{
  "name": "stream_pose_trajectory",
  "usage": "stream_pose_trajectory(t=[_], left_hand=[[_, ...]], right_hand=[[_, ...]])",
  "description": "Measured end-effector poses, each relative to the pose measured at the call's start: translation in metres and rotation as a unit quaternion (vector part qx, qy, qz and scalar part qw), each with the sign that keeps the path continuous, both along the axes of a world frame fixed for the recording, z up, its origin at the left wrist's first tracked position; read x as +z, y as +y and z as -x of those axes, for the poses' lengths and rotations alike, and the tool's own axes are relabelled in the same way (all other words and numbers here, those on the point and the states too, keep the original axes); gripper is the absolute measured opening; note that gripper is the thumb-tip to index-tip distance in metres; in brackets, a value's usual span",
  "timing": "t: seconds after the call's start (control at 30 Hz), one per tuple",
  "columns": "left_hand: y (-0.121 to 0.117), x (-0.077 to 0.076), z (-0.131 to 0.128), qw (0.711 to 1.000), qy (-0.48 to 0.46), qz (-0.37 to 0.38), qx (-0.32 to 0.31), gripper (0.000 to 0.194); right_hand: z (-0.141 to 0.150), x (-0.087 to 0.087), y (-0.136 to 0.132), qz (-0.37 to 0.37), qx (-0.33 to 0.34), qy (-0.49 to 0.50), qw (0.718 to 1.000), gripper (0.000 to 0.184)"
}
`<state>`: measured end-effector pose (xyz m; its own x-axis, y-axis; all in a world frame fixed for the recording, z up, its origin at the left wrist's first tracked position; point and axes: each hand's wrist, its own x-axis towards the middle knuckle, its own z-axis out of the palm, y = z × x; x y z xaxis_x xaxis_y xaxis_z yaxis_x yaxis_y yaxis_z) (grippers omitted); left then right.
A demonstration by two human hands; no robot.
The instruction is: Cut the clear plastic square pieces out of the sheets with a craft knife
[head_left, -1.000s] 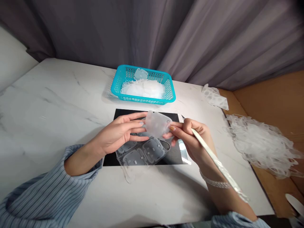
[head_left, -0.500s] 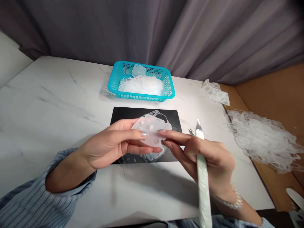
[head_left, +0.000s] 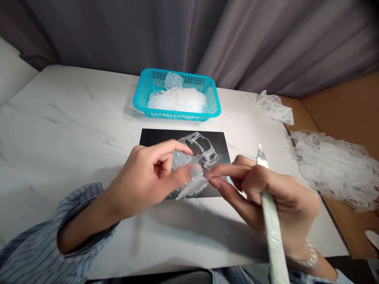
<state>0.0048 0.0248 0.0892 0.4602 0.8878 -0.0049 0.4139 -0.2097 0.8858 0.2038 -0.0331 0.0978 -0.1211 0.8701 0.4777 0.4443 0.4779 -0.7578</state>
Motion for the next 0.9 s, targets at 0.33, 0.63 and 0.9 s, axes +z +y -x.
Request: stream_pose_trajectory(t=[0.33,0.63,0.9], left_hand=[[-0.010,0.004,0.002,0.987,-0.008,-0.149,-0.057,0.013],[-0.008,0.008,0.003,0.997,-0.066,-0.003,-0.046,0.014],[-0.002,0.014,-0.001,0.974,-0.153,0.170,-0.002,0.011]], right_hand=[[0.000,0.001,-0.004,-0.001,-0.011,0.001,1.000,0.048],[-0.001,0.003,-0.002,-0.019,-0.016,-0.009,1.000,0.048],[0.000,0.002,-0.002,-0.023,-0.034,-0.010,0.999,0.048]])
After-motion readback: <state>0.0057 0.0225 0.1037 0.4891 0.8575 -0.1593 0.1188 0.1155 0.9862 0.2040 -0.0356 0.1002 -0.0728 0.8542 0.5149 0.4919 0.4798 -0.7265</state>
